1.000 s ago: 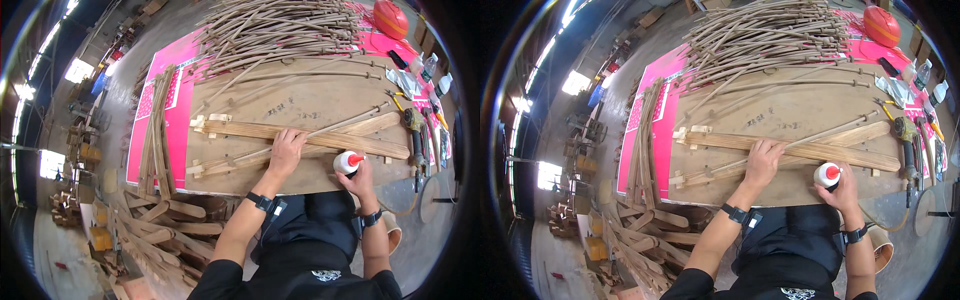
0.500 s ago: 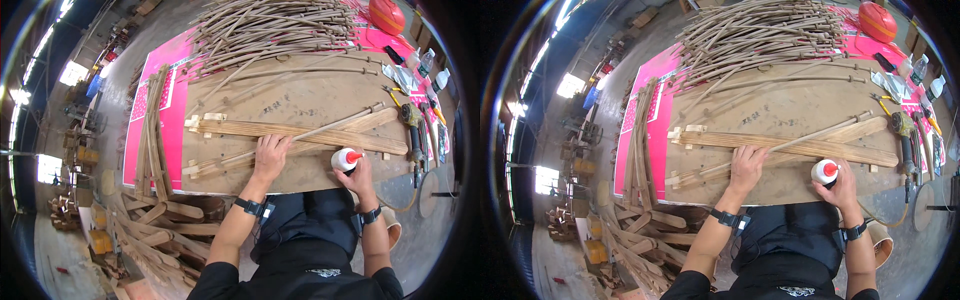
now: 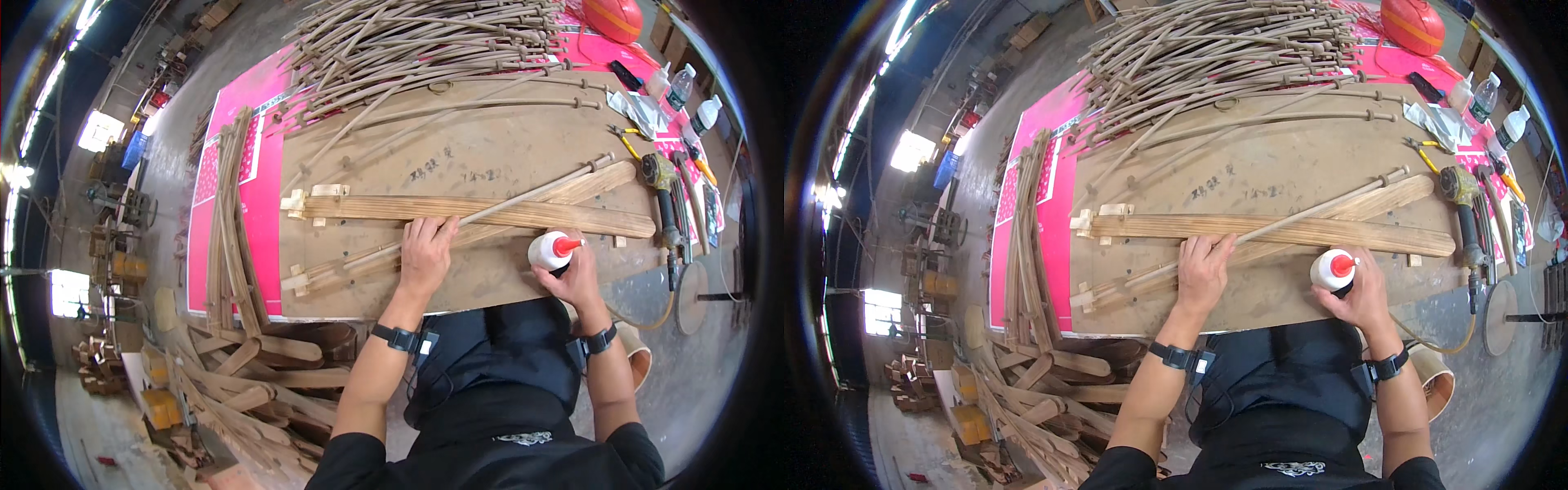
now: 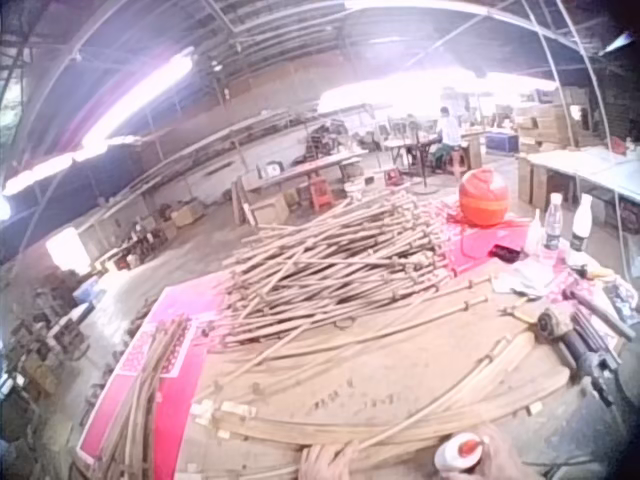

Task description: Assembling wooden components using glue and a pneumatic nail gun.

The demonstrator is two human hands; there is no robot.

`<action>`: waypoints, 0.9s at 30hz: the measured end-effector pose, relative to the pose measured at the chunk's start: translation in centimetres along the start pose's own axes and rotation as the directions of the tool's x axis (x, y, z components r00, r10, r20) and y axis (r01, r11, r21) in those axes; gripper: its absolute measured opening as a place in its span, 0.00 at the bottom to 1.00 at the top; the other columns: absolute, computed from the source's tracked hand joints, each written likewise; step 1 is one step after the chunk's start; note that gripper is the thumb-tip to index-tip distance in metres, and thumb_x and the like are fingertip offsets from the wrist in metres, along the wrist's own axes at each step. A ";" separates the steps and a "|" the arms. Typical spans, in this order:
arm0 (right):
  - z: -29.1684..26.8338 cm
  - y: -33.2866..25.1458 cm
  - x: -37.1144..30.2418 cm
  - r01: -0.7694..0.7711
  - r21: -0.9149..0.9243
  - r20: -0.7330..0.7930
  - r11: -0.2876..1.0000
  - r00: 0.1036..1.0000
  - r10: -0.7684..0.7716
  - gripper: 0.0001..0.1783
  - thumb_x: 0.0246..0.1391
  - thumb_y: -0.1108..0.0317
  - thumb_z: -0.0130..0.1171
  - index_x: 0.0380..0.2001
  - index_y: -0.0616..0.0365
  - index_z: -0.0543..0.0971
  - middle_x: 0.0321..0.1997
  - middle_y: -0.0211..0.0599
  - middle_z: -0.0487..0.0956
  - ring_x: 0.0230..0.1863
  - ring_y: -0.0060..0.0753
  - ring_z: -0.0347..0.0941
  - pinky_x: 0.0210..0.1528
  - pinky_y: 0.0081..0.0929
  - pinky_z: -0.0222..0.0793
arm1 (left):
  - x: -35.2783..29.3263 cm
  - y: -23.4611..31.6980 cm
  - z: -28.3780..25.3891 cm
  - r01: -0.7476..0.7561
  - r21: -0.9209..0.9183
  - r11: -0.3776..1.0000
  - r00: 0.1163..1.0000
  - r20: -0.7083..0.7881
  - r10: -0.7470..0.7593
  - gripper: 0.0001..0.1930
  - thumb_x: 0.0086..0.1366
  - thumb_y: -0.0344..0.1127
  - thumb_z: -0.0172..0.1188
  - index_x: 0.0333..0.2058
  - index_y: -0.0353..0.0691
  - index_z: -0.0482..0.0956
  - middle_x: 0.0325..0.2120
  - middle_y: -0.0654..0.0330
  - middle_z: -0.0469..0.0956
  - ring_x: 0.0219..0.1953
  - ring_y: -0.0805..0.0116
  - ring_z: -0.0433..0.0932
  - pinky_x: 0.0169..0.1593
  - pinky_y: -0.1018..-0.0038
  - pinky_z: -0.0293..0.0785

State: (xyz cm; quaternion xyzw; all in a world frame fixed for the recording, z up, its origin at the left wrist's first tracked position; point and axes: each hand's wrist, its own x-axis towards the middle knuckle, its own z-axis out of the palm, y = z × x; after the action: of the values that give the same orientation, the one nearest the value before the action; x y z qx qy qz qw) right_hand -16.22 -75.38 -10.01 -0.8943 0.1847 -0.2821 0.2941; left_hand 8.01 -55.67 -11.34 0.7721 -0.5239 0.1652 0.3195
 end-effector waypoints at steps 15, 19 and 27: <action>0.4 0.0 -0.2 -0.049 0.088 0.032 0.995 0.998 0.046 0.31 0.45 0.51 0.80 0.48 0.57 0.82 0.44 0.47 0.83 0.47 0.55 0.80 0.51 0.45 0.77 | -0.7 -1.0 -0.3 -0.039 0.089 0.995 0.998 0.051 0.034 0.15 0.59 0.28 0.67 0.46 0.47 0.90 0.38 0.58 0.82 0.42 0.53 0.78 0.48 0.56 0.74; 0.4 -0.7 0.2 -0.012 0.069 -0.013 0.998 1.000 0.013 0.33 0.46 0.49 0.79 0.50 0.57 0.81 0.45 0.47 0.83 0.48 0.53 0.80 0.53 0.44 0.77 | -1.4 -1.7 -0.4 -0.061 0.105 0.993 0.998 0.035 0.057 0.14 0.61 0.29 0.69 0.47 0.46 0.90 0.38 0.59 0.80 0.42 0.53 0.77 0.48 0.56 0.72; -0.6 -0.4 0.0 -0.024 0.045 0.020 0.999 1.000 0.023 0.36 0.47 0.48 0.77 0.53 0.58 0.79 0.46 0.46 0.82 0.49 0.52 0.79 0.53 0.42 0.76 | -0.8 -1.1 0.0 -0.123 0.108 0.986 0.992 -0.002 0.124 0.13 0.62 0.33 0.71 0.46 0.46 0.89 0.36 0.62 0.79 0.42 0.57 0.77 0.46 0.58 0.71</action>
State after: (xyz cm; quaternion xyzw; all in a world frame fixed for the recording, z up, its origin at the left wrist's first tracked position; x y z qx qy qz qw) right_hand -16.52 -75.33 -9.40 -0.8879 0.1857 -0.2740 0.3195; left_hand 8.72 -54.84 -12.19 0.7535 -0.5598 0.2161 0.2688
